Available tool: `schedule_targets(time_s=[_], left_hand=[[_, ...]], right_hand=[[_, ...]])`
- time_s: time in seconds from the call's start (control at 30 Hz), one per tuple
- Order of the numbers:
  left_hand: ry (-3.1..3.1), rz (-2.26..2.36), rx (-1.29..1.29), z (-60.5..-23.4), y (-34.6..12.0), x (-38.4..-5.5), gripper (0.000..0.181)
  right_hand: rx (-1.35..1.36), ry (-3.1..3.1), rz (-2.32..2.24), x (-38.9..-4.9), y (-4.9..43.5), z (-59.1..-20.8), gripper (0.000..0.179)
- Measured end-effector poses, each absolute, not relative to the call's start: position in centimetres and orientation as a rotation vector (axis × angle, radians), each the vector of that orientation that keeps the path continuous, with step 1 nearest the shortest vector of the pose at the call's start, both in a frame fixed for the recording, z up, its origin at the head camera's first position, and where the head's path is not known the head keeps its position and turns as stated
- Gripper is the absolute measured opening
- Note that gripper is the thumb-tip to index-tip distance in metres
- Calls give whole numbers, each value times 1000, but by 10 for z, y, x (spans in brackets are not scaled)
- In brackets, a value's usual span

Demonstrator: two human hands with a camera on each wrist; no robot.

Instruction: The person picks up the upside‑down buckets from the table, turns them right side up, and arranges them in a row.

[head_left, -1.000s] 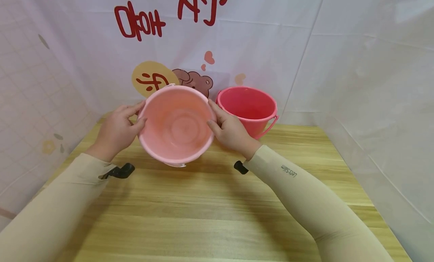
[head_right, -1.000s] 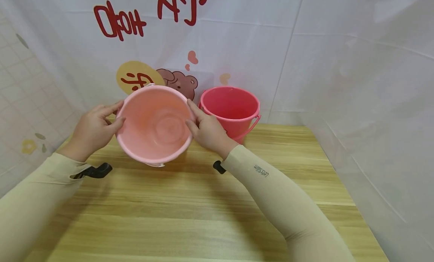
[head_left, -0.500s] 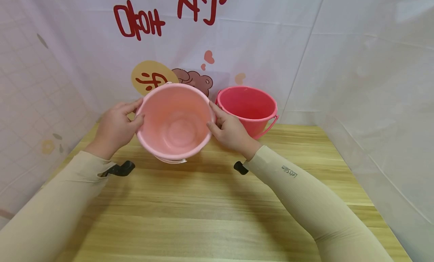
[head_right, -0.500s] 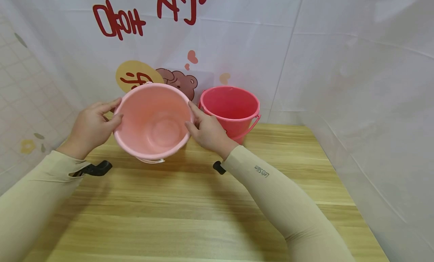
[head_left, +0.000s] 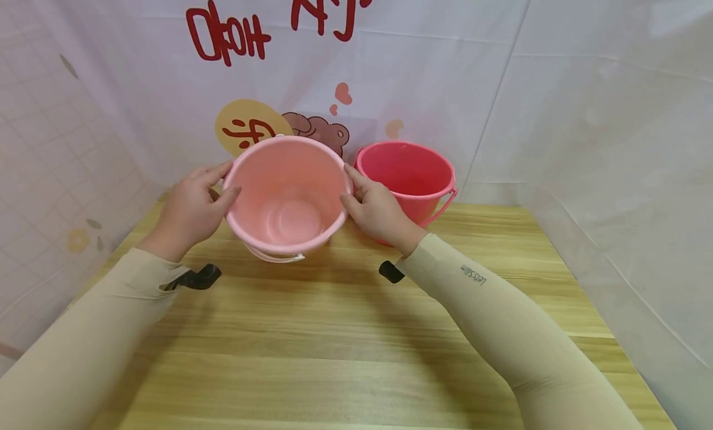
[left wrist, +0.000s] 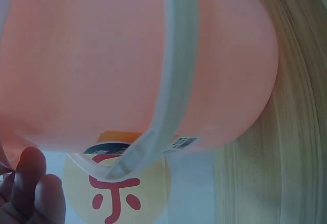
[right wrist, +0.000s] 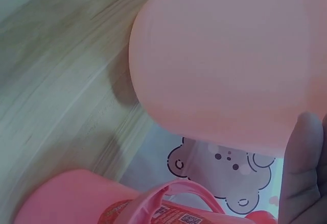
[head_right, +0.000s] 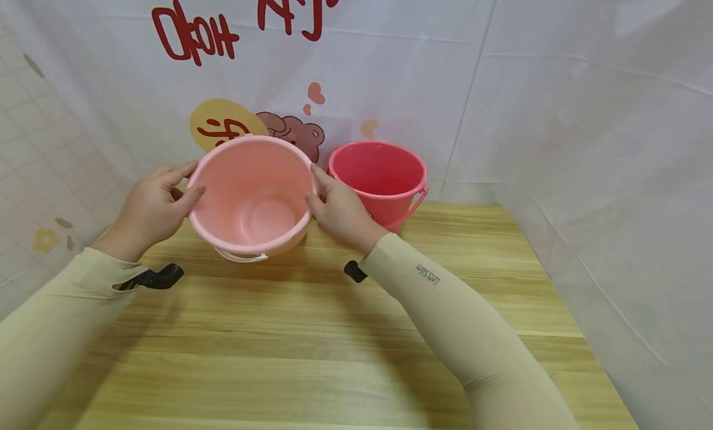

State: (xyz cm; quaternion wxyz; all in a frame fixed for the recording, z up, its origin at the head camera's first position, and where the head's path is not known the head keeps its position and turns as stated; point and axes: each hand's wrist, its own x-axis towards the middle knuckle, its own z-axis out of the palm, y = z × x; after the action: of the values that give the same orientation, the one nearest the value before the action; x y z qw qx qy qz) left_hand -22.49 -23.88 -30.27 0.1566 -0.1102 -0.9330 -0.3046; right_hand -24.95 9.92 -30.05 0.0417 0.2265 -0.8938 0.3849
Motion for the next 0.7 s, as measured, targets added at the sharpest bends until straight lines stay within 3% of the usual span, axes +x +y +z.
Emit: schedule_targets(time_s=[0.33, 0.7], left_hand=[[-2701, -926, -414, -309, -243, -222, 80], [-2688, -916, -390, -309, -241, -225, 75]], right_hand=[[609, -2733, 1246, -251, 97, -301, 68], [621, -2731, 1368, -251, 95, -304, 74]])
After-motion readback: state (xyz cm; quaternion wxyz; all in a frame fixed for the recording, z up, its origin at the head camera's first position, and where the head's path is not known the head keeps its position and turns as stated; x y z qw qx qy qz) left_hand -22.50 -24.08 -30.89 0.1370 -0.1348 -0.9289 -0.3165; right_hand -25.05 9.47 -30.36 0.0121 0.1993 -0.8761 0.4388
